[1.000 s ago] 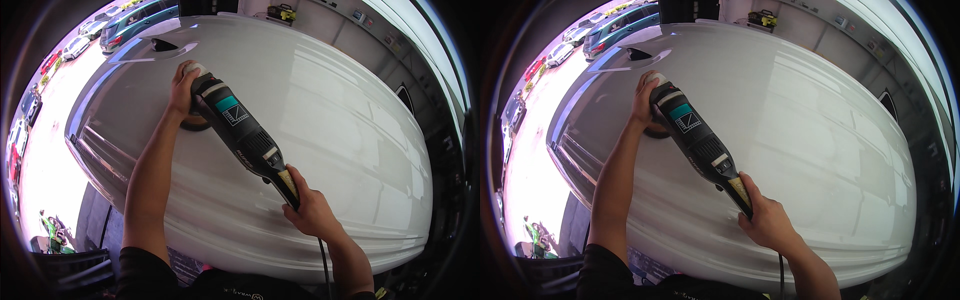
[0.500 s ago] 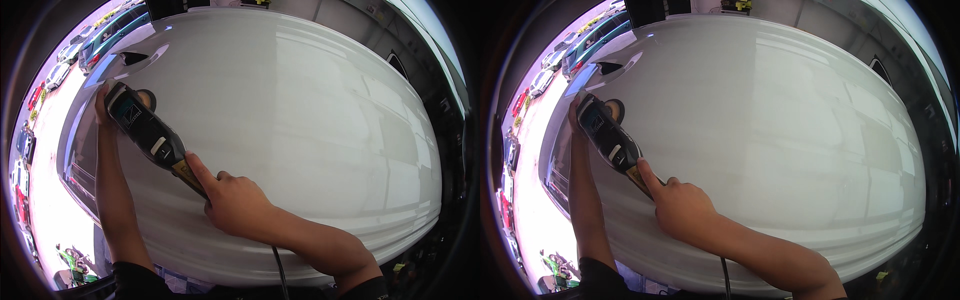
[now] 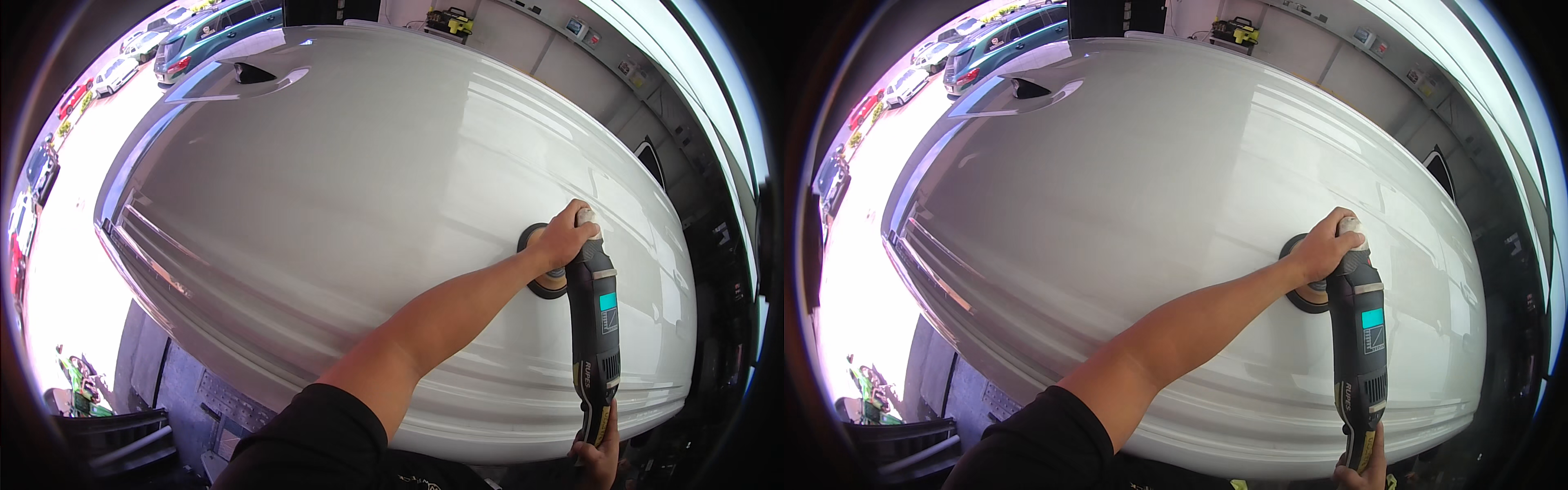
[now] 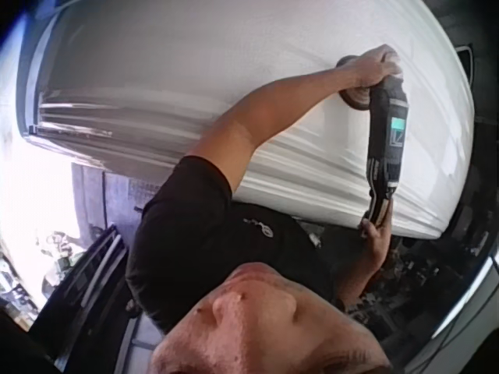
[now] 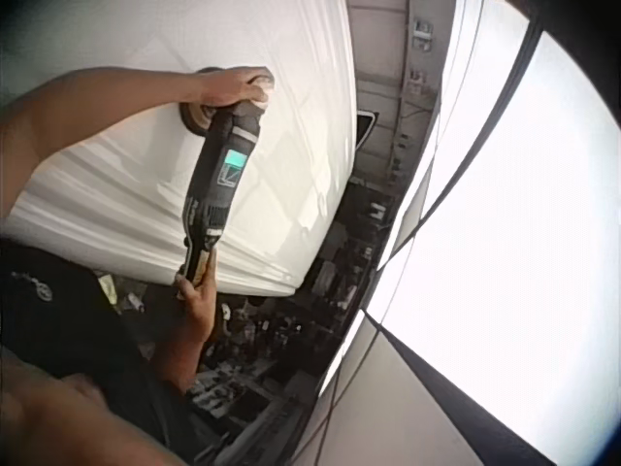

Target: The person applies polishing compound to a rotary polisher and buffs the hood of a white car in a garage. They move the polisher across the surface in overlapping passes, then wipe the hood with a yellow microfiber cloth.

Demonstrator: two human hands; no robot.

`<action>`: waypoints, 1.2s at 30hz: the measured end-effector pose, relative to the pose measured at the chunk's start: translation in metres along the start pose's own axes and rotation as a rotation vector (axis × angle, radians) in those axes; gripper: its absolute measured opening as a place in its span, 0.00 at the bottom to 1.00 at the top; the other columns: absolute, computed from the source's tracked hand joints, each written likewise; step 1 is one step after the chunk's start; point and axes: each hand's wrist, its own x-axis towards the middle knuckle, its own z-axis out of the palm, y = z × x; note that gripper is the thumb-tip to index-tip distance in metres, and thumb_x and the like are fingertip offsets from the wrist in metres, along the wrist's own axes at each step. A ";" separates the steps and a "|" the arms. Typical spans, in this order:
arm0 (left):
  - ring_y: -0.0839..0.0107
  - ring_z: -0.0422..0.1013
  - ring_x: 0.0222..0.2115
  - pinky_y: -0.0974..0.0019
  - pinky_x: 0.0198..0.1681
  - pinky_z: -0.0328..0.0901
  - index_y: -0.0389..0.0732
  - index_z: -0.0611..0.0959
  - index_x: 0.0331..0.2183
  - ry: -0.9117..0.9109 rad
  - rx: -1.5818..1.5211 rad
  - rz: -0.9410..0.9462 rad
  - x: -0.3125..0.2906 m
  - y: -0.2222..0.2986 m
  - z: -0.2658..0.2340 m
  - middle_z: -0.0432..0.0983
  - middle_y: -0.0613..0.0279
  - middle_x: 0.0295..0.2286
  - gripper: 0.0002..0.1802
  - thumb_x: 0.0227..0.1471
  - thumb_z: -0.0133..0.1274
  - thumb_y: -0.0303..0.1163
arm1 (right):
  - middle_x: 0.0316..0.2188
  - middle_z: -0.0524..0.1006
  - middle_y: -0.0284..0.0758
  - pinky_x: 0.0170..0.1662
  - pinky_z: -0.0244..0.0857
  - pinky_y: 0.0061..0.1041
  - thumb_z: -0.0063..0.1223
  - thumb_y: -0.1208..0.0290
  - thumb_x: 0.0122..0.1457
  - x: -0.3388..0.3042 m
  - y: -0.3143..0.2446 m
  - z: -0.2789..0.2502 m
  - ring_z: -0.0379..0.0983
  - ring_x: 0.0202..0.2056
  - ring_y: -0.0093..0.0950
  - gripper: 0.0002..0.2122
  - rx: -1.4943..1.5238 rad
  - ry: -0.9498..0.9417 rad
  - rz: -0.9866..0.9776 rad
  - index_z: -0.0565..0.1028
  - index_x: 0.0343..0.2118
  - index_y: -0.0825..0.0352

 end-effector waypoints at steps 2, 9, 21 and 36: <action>0.68 0.71 0.41 0.65 0.48 0.67 0.34 0.73 0.49 -0.085 0.019 -0.035 -0.015 -0.005 0.030 0.75 0.55 0.38 0.23 0.53 0.56 0.34 | 0.50 0.73 0.45 0.48 0.68 0.26 0.62 0.73 0.54 -0.018 0.027 -0.013 0.73 0.45 0.27 0.43 -0.015 0.095 0.015 0.51 0.71 0.61; 0.75 0.74 0.35 0.70 0.41 0.71 0.38 0.76 0.44 -0.105 -0.082 -0.138 -0.074 0.032 0.006 0.76 0.61 0.33 0.22 0.56 0.61 0.42 | 0.36 0.77 0.39 0.35 0.68 0.26 0.62 0.77 0.43 -0.035 0.076 -0.002 0.74 0.30 0.29 0.46 -0.369 0.213 -0.388 0.53 0.69 0.70; 0.63 0.78 0.41 0.60 0.49 0.73 0.41 0.73 0.46 0.216 -0.145 -0.052 -0.146 0.128 -0.169 0.81 0.49 0.39 0.14 0.63 0.51 0.39 | 0.40 0.79 0.51 0.44 0.72 0.37 0.63 0.73 0.51 0.005 -0.044 0.086 0.79 0.39 0.48 0.41 -0.658 -0.153 -0.717 0.55 0.69 0.64; 0.66 0.72 0.44 0.61 0.52 0.68 0.38 0.77 0.49 0.677 -0.155 0.313 -0.194 0.213 -0.391 0.75 0.58 0.42 0.23 0.58 0.58 0.43 | 0.30 0.79 0.46 0.40 0.73 0.39 0.58 0.76 0.52 0.101 -0.228 0.241 0.79 0.33 0.45 0.43 -0.985 -0.317 -1.137 0.52 0.71 0.49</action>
